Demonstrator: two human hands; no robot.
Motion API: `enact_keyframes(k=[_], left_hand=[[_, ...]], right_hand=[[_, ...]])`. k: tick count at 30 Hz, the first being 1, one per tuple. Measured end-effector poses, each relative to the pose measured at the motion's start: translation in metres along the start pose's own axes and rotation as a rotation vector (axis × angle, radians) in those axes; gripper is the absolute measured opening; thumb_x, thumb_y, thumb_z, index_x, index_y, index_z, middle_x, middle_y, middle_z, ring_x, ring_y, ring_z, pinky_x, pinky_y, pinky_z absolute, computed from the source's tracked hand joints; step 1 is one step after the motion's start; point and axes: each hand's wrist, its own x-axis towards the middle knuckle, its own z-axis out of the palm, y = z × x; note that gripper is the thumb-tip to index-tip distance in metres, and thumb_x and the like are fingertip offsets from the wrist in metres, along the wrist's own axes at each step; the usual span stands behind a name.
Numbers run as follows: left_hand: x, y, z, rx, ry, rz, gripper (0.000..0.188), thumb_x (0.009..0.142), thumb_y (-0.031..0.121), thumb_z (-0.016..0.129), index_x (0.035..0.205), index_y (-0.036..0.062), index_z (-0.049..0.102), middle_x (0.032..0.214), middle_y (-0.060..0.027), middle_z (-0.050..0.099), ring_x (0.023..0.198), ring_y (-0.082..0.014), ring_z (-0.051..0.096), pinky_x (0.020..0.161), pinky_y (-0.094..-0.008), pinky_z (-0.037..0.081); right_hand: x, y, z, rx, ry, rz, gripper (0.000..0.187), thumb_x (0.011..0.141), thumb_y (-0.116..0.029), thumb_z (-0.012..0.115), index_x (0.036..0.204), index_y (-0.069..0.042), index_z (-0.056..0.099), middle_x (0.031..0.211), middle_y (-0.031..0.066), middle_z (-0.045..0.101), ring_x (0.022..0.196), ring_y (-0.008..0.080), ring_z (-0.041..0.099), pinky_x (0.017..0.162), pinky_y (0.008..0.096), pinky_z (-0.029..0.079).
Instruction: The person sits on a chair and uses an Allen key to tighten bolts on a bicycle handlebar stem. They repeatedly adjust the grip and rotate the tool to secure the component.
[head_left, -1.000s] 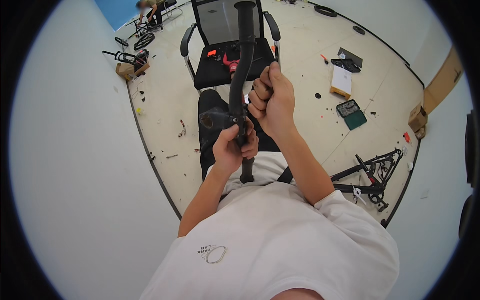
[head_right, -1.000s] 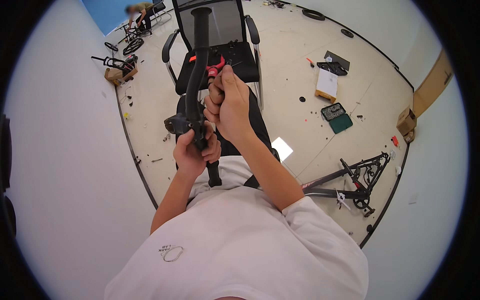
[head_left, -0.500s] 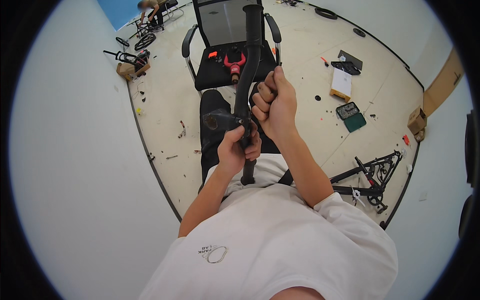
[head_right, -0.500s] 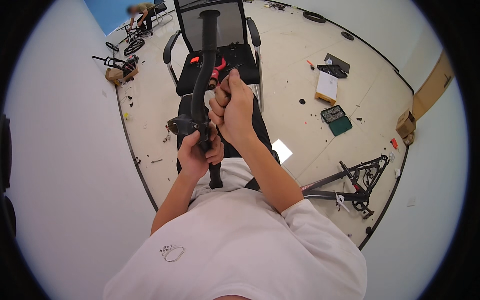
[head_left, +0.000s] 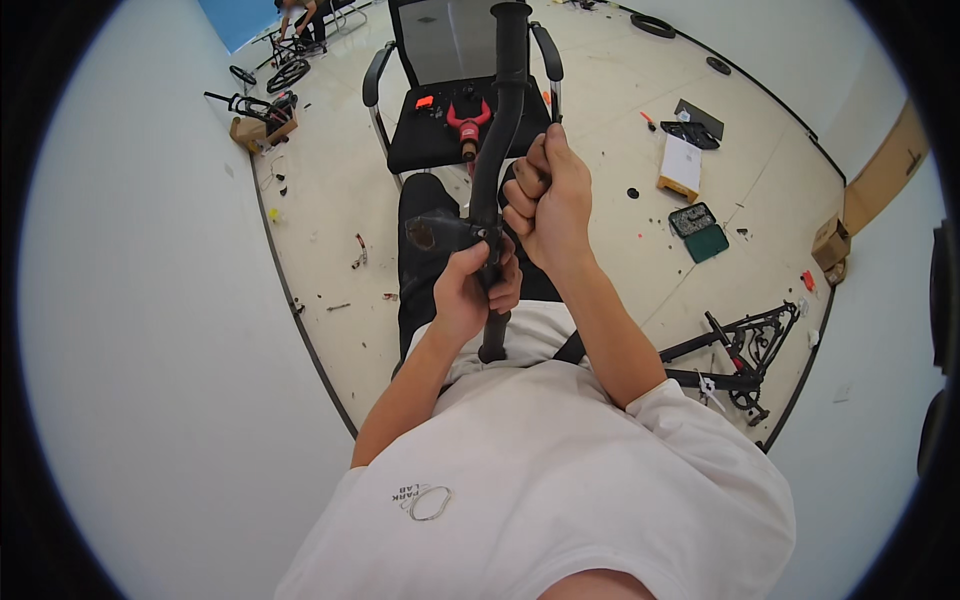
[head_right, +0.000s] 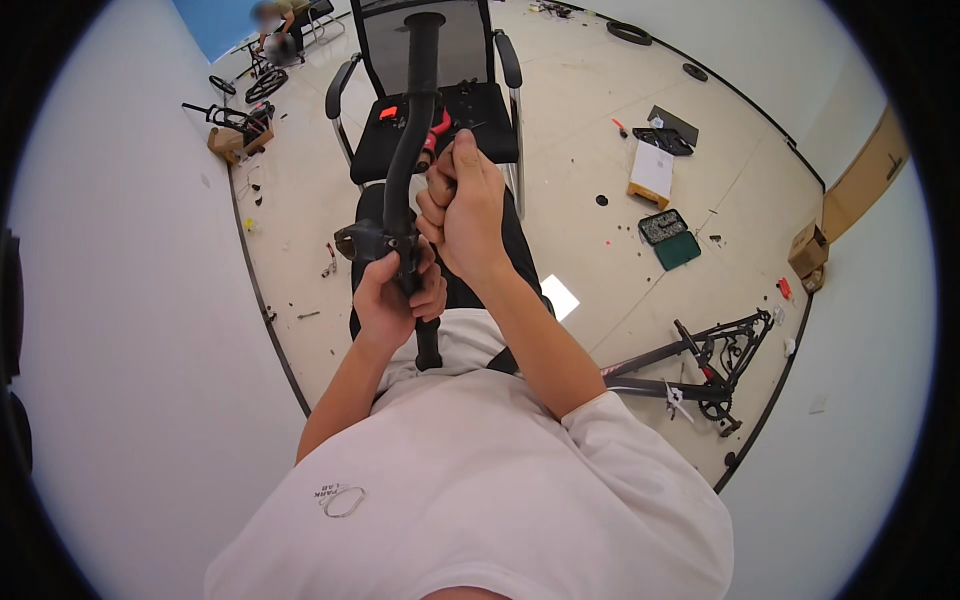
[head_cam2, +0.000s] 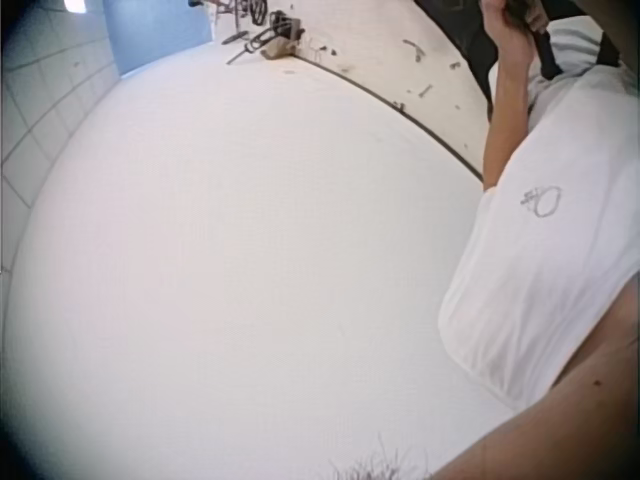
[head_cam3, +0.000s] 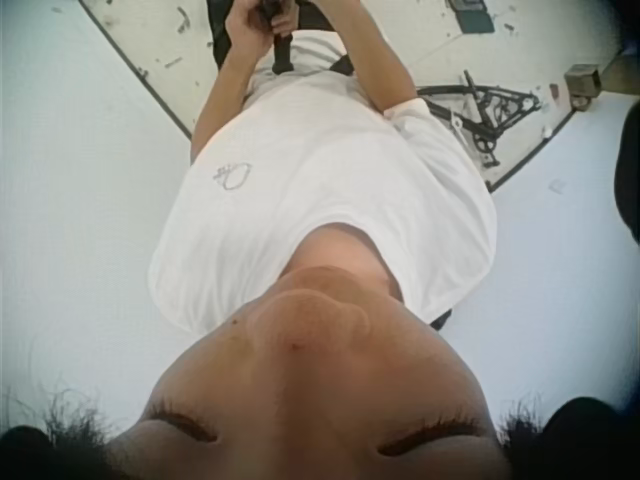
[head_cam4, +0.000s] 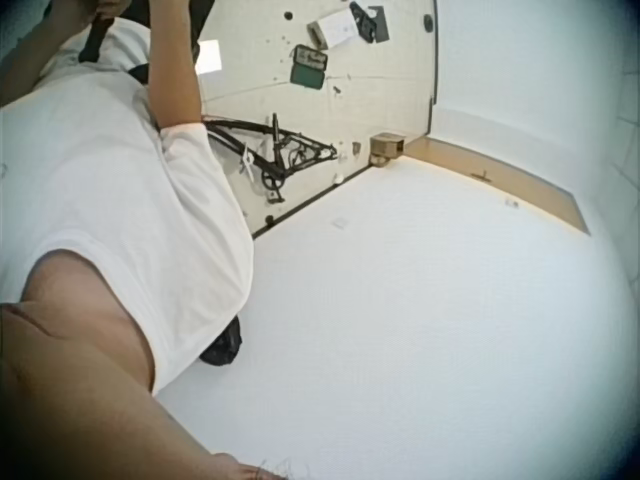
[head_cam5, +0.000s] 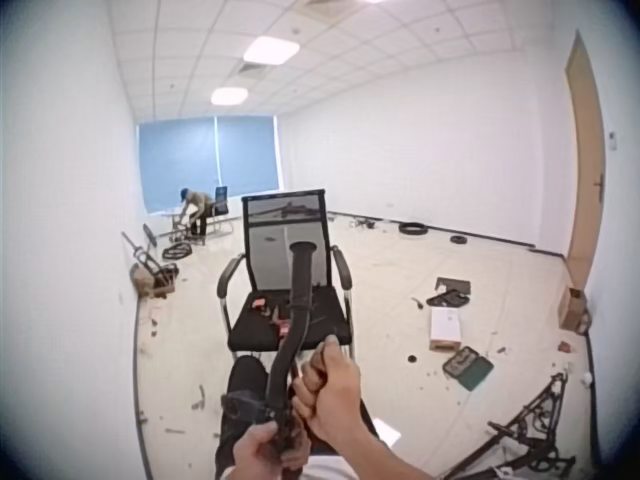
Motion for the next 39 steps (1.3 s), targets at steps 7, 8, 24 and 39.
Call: enact_keyframes(k=[7, 8, 24, 39], left_hand=[[0.0, -0.002, 0.001, 0.032, 0.053, 0.012, 0.032, 0.088, 0.038, 0.047, 0.087, 0.0064, 0.045, 0.059, -0.0038, 0.042, 0.046, -0.0107, 0.034, 0.044, -0.0251, 0.027], [0.0, -0.003, 0.0, 0.029, 0.064, 0.014, 0.031, 0.088, 0.037, 0.047, 0.086, 0.0063, 0.045, 0.06, -0.0039, 0.042, 0.046, -0.0107, 0.034, 0.044, -0.025, 0.027], [-0.004, -0.011, 0.01, 0.071, 0.147, 0.024, 0.026, 0.086, 0.03, 0.052, 0.086, 0.0055, 0.046, 0.063, -0.0048, 0.047, 0.045, -0.0098, 0.038, 0.04, -0.0234, 0.029], [-0.002, -0.013, 0.032, 0.205, 0.234, 0.09, 0.015, 0.086, 0.016, 0.056, 0.088, 0.0049, 0.047, 0.06, -0.0017, 0.045, 0.046, -0.0071, 0.038, 0.04, -0.0223, 0.028]], right_hand=[[-0.002, 0.005, 0.004, -0.325, -0.124, -0.256, 0.043, 0.101, -0.042, 0.038, 0.071, -0.011, 0.032, 0.053, -0.0038, 0.022, 0.041, 0.0044, 0.018, 0.035, 0.0229, 0.014], [-0.002, 0.007, 0.003, -0.366, -0.149, -0.32, 0.043, 0.101, -0.042, 0.038, 0.072, -0.011, 0.032, 0.053, -0.0038, 0.022, 0.041, 0.0044, 0.019, 0.036, 0.0228, 0.015], [0.003, 0.006, -0.006, 0.101, 0.146, 0.015, 0.044, 0.1, -0.041, 0.039, 0.066, -0.016, 0.029, 0.054, -0.006, 0.018, 0.041, 0.0056, 0.014, 0.036, 0.024, 0.01], [0.0, -0.004, -0.006, 0.128, 0.26, 0.19, 0.042, 0.102, -0.037, 0.035, 0.066, -0.017, 0.031, 0.055, -0.0073, 0.02, 0.046, 0.0068, 0.018, 0.043, 0.0238, 0.016]])
